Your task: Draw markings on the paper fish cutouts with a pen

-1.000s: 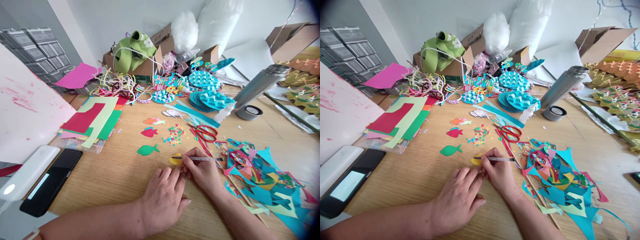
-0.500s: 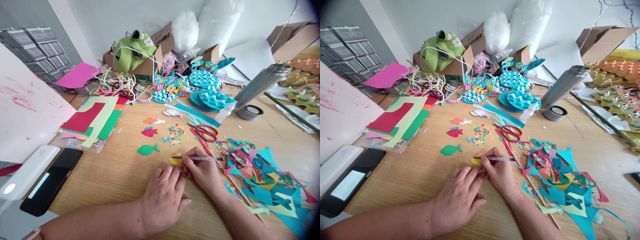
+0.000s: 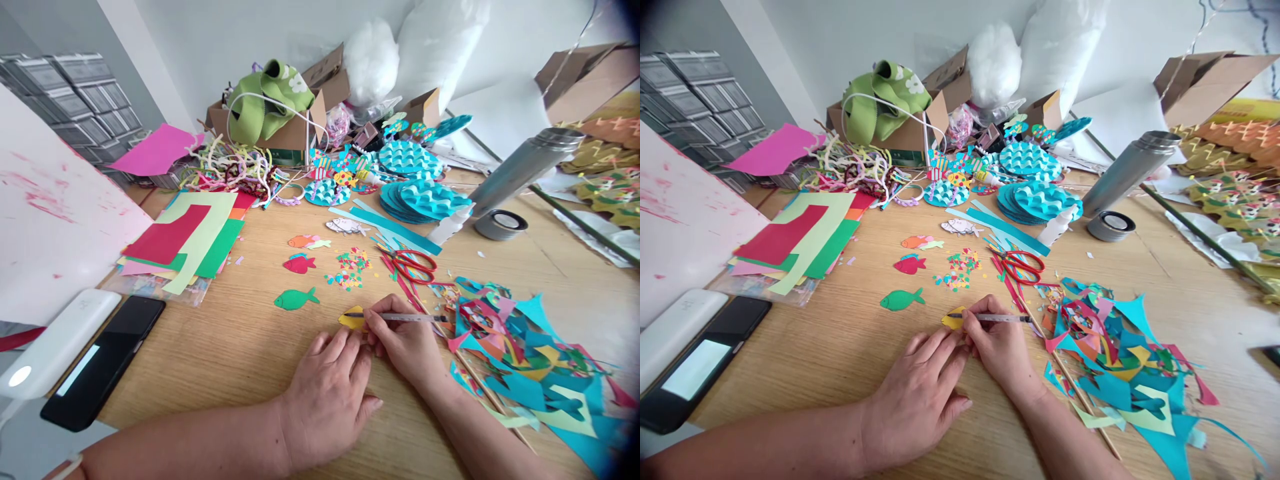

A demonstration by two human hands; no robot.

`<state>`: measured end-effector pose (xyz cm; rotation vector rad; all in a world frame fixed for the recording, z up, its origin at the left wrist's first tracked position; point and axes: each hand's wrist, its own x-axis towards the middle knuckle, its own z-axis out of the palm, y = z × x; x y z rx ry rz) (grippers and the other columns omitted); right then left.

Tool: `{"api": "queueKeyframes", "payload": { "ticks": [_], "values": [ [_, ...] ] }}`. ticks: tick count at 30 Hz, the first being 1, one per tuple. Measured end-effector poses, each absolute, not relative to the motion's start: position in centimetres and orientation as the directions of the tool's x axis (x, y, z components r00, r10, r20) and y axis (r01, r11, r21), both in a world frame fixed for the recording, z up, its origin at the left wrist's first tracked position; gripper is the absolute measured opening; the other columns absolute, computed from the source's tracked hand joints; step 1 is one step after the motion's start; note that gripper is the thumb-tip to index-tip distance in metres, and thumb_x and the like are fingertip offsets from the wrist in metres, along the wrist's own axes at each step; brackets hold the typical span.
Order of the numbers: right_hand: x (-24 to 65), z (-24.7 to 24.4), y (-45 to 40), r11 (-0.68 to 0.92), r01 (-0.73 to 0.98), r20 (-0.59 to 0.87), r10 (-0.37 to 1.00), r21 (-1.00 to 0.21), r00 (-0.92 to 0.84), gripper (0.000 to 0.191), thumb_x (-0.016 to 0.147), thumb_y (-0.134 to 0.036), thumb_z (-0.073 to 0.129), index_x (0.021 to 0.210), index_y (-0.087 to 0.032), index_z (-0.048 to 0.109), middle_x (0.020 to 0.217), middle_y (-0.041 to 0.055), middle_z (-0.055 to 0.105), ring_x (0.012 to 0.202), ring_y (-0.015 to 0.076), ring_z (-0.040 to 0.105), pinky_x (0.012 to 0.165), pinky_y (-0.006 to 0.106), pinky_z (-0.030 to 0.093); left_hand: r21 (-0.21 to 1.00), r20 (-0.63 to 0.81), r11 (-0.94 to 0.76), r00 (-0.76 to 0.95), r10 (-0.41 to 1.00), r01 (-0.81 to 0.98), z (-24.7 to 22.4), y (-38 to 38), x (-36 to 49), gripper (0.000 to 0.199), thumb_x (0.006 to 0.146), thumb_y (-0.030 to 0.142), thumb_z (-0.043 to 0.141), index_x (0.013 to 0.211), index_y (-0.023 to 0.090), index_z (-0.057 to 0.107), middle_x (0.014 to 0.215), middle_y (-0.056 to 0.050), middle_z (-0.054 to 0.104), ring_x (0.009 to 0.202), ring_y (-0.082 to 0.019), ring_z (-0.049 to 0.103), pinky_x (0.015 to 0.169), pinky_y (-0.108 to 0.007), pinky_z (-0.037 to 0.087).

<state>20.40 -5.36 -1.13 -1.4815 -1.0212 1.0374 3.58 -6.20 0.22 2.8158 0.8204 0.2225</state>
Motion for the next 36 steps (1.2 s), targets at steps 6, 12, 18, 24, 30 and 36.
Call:
{"api": "queueKeyframes", "payload": {
  "ticks": [6,12,18,24,30,36],
  "values": [
    [20.4,-1.02,-5.42,-0.139,0.092,-0.11,0.956,-0.986,0.271,0.039,0.075,-0.055,0.072,0.07,-0.021,0.054,0.047,-0.0027,0.057,0.033,0.0101,0.048,0.032,0.02,0.037,0.234,0.086,-0.824,0.833,0.547,0.517,0.36,-6.23,3.6,0.049,0.098,0.047,0.044,0.132,0.012,0.05,0.138,-0.013,0.05,0.129,-0.027,0.041,0.106,-0.043,0.034],
    [20.37,-0.94,-5.27,-0.142,0.091,-0.113,0.956,-0.986,0.269,0.04,0.074,-0.056,0.072,0.069,-0.022,0.053,0.046,-0.0031,0.057,0.033,0.01,0.047,0.032,0.02,0.037,0.227,0.088,-0.828,0.836,0.541,0.513,0.29,-6.17,3.59,0.05,0.099,0.047,0.042,0.134,0.012,0.049,0.139,-0.014,0.049,0.132,-0.027,0.039,0.107,-0.043,0.033],
    [20.37,-0.88,-5.25,-0.149,0.103,-0.116,0.955,-0.983,0.272,0.042,0.073,-0.059,0.071,0.069,-0.022,0.053,0.046,-0.0029,0.057,0.032,0.0104,0.047,0.032,0.02,0.038,0.225,0.091,-0.83,0.837,0.539,0.51,0.18,-6.16,3.57,0.05,0.099,0.047,0.042,0.134,0.012,0.049,0.14,-0.013,0.05,0.132,-0.027,0.039,0.107,-0.044,0.032],
    [20.32,-0.73,-5.24,-0.152,0.106,-0.117,0.952,-0.983,0.282,0.041,0.073,-0.058,0.071,0.069,-0.021,0.053,0.045,-0.0027,0.057,0.032,0.0101,0.047,0.032,0.02,0.037,0.236,0.077,-0.825,0.836,0.543,0.514,0.29,-6.12,3.6,0.05,0.099,0.048,0.042,0.134,0.012,0.049,0.14,-0.013,0.049,0.132,-0.027,0.039,0.107,-0.043,0.032],
    [20.25,-0.68,-5.22,-0.153,0.118,-0.114,0.951,-0.981,0.288,0.043,0.073,-0.062,0.07,0.068,-0.022,0.052,0.045,-0.0027,0.056,0.032,0.0105,0.047,0.031,0.021,0.038,0.24,0.081,-0.822,0.833,0.547,0.517,0.27,-6.12,3.56,0.05,0.099,0.048,0.043,0.134,0.012,0.049,0.14,-0.013,0.05,0.132,-0.027,0.039,0.108,-0.044,0.032],
    [20.26,-0.81,-5.28,-0.143,0.122,-0.104,0.954,-0.982,0.283,0.042,0.073,-0.059,0.071,0.068,-0.022,0.052,0.046,-0.0027,0.056,0.032,0.01,0.047,0.031,0.02,0.037,0.241,0.082,-0.826,0.838,0.54,0.509,0.21,-6.2,3.48,0.051,0.1,0.048,0.041,0.134,0.012,0.048,0.141,-0.013,0.049,0.133,-0.027,0.038,0.108,-0.044,0.031]
  ]
}}
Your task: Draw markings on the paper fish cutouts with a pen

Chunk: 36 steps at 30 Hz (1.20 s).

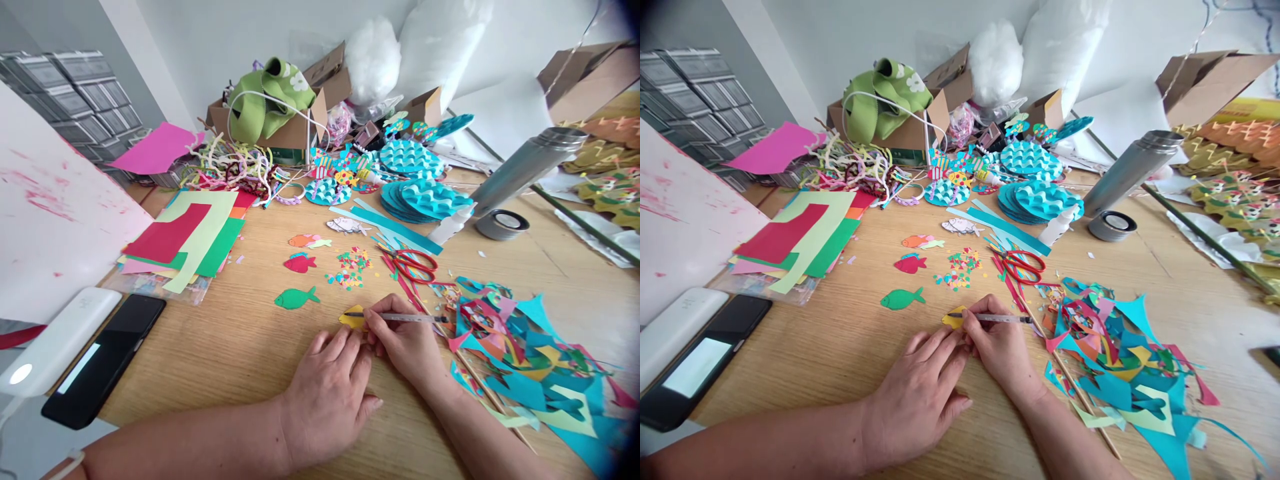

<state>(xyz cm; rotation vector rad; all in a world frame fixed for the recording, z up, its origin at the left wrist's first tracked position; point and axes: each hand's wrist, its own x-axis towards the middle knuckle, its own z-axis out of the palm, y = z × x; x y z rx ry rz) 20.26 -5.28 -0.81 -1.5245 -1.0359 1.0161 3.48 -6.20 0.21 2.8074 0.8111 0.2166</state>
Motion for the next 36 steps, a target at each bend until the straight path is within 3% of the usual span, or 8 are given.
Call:
{"api": "queueKeyframes", "payload": {
  "ticks": [13,36],
  "values": [
    [20.43,-1.18,-5.39,-0.148,0.075,-0.12,0.95,-0.986,0.288,0.034,0.075,-0.047,0.073,0.069,-0.021,0.052,0.045,-0.0041,0.056,0.032,0.0082,0.046,0.032,0.018,0.035,0.239,0.071,-0.824,0.837,0.542,0.514,0.3,-6.14,3.52,0.052,0.1,0.048,0.041,0.135,0.011,0.047,0.142,-0.013,0.048,0.134,-0.027,0.037,0.108,-0.044,0.031],
    [20.37,-1.14,-5.23,-0.118,0.083,-0.09,0.955,-0.989,0.283,0.033,0.075,-0.045,0.072,0.069,-0.02,0.052,0.046,-0.0039,0.055,0.032,0.0076,0.046,0.031,0.017,0.034,0.227,0.09,-0.83,0.838,0.539,0.51,0.05,-6.16,3.51,0.051,0.099,0.049,0.041,0.133,0.011,0.048,0.14,-0.014,0.05,0.133,-0.028,0.039,0.107,-0.044,0.031]
  ]
}}
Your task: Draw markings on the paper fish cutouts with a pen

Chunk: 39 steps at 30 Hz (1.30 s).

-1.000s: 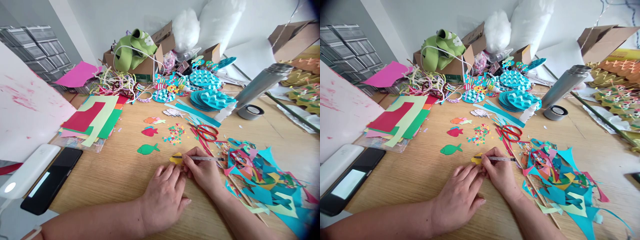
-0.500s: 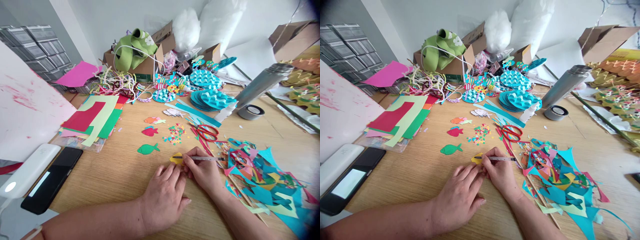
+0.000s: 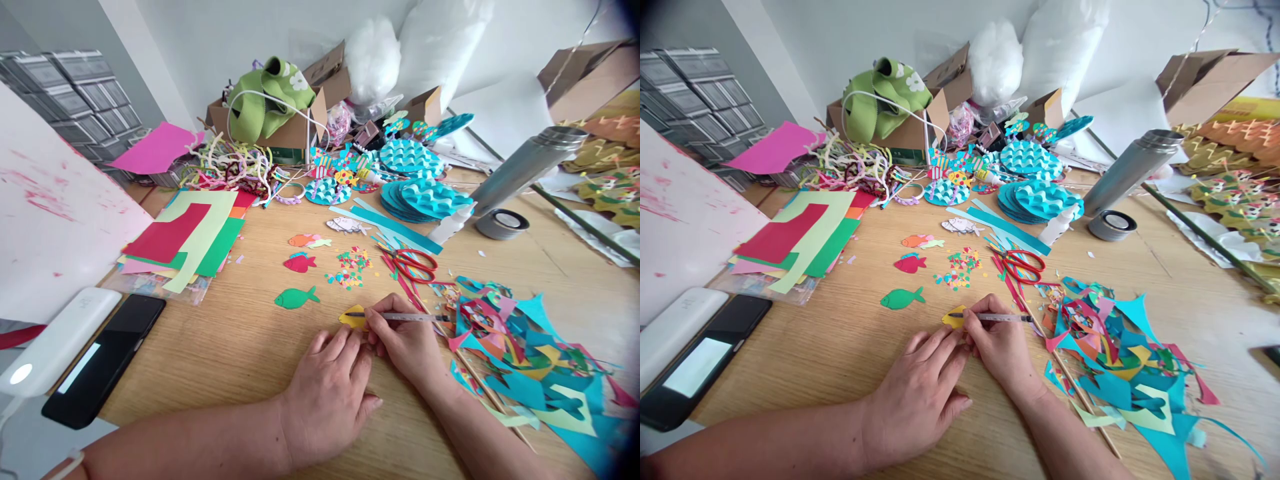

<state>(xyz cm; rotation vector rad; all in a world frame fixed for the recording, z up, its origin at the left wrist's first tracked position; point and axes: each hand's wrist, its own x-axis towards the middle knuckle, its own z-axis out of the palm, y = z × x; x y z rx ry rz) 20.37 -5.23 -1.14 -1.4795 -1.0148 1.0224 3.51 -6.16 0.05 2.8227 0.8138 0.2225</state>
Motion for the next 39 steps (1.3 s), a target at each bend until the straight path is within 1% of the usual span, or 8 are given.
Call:
{"api": "queueKeyframes", "payload": {
  "ticks": [11,18,24,39],
  "values": [
    [20.43,-1.06,-5.28,-0.108,0.096,-0.076,0.953,-0.989,0.292,0.03,0.075,-0.041,0.071,0.067,-0.02,0.052,0.045,-0.0043,0.055,0.03,0.008,0.046,0.03,0.017,0.034,0.221,0.106,-0.832,0.836,0.539,0.509,-0.01,-6.17,3.49,0.051,0.099,0.048,0.041,0.133,0.011,0.049,0.14,-0.013,0.05,0.133,-0.027,0.039,0.107,-0.044,0.031],
    [20.37,-0.66,-5.31,-0.109,0.114,-0.07,0.951,-0.988,0.301,0.029,0.076,-0.042,0.069,0.066,-0.021,0.052,0.045,-0.0038,0.054,0.03,0.0083,0.046,0.03,0.017,0.033,0.227,0.097,-0.829,0.835,0.541,0.511,0.03,-6.24,3.46,0.051,0.099,0.048,0.043,0.134,0.011,0.048,0.14,-0.013,0.049,0.133,-0.027,0.038,0.107,-0.044,0.031],
    [20.36,-0.78,-5.28,-0.112,0.113,-0.073,0.951,-0.987,0.3,0.03,0.075,-0.041,0.071,0.066,-0.02,0.051,0.045,-0.0042,0.054,0.03,0.0083,0.046,0.03,0.018,0.034,0.237,0.086,-0.827,0.837,0.541,0.51,0.15,-6.17,3.54,0.052,0.099,0.048,0.043,0.135,0.011,0.047,0.139,-0.013,0.05,0.133,-0.027,0.038,0.107,-0.045,0.032],
    [20.42,-0.92,-5.38,-0.138,0.099,-0.101,0.945,-0.986,0.312,0.032,0.074,-0.045,0.072,0.067,-0.021,0.052,0.045,-0.0037,0.055,0.031,0.0097,0.046,0.031,0.02,0.035,0.236,0.085,-0.827,0.837,0.541,0.51,0.2,-6.21,3.48,0.049,0.099,0.047,0.043,0.132,0.012,0.049,0.139,-0.013,0.05,0.133,-0.027,0.038,0.108,-0.044,0.031]
  ]
}}
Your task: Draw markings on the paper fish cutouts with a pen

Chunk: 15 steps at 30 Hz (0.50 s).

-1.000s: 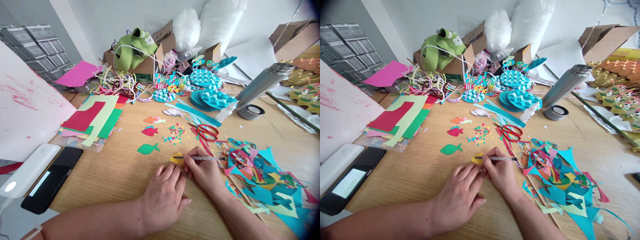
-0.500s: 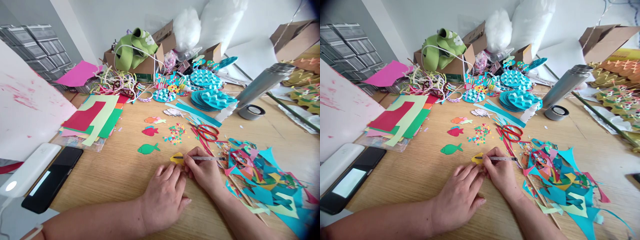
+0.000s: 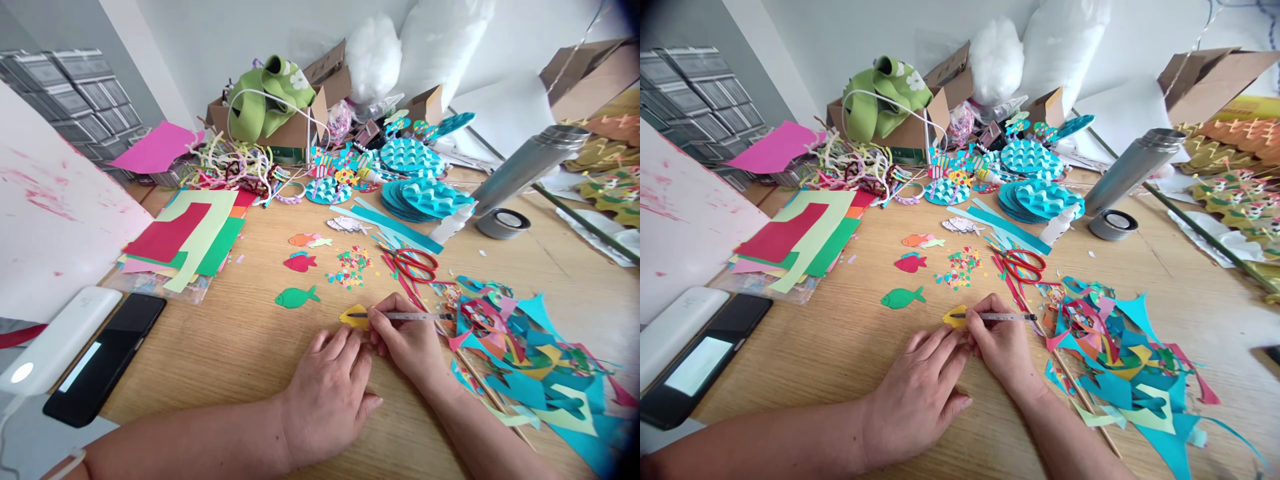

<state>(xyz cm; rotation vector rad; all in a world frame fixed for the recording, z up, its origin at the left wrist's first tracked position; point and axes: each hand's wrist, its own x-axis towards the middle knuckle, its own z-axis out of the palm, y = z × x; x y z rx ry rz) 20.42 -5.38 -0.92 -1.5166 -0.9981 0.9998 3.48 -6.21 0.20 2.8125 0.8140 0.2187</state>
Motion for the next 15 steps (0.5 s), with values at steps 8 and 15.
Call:
{"api": "queueKeyframes", "payload": {
  "ticks": [8,15],
  "values": [
    [20.39,-0.71,-5.26,-0.117,0.111,-0.078,0.949,-0.987,0.305,0.033,0.074,-0.045,0.073,0.066,-0.021,0.052,0.045,-0.0038,0.054,0.031,0.0091,0.045,0.03,0.019,0.033,0.234,0.09,-0.826,0.835,0.543,0.512,0.09,-6.18,3.49,0.051,0.099,0.048,0.042,0.134,0.011,0.048,0.139,-0.014,0.05,0.133,-0.027,0.038,0.108,-0.044,0.031],
    [20.31,-0.47,-5.2,-0.134,0.12,-0.092,0.948,-0.984,0.304,0.038,0.073,-0.051,0.073,0.065,-0.022,0.05,0.045,-0.0034,0.054,0.031,0.0099,0.045,0.03,0.02,0.034,0.24,0.083,-0.824,0.835,0.545,0.514,0.26,-6.13,3.49,0.051,0.098,0.048,0.045,0.134,0.011,0.048,0.139,-0.013,0.05,0.133,-0.027,0.038,0.108,-0.044,0.032]
  ]
}}
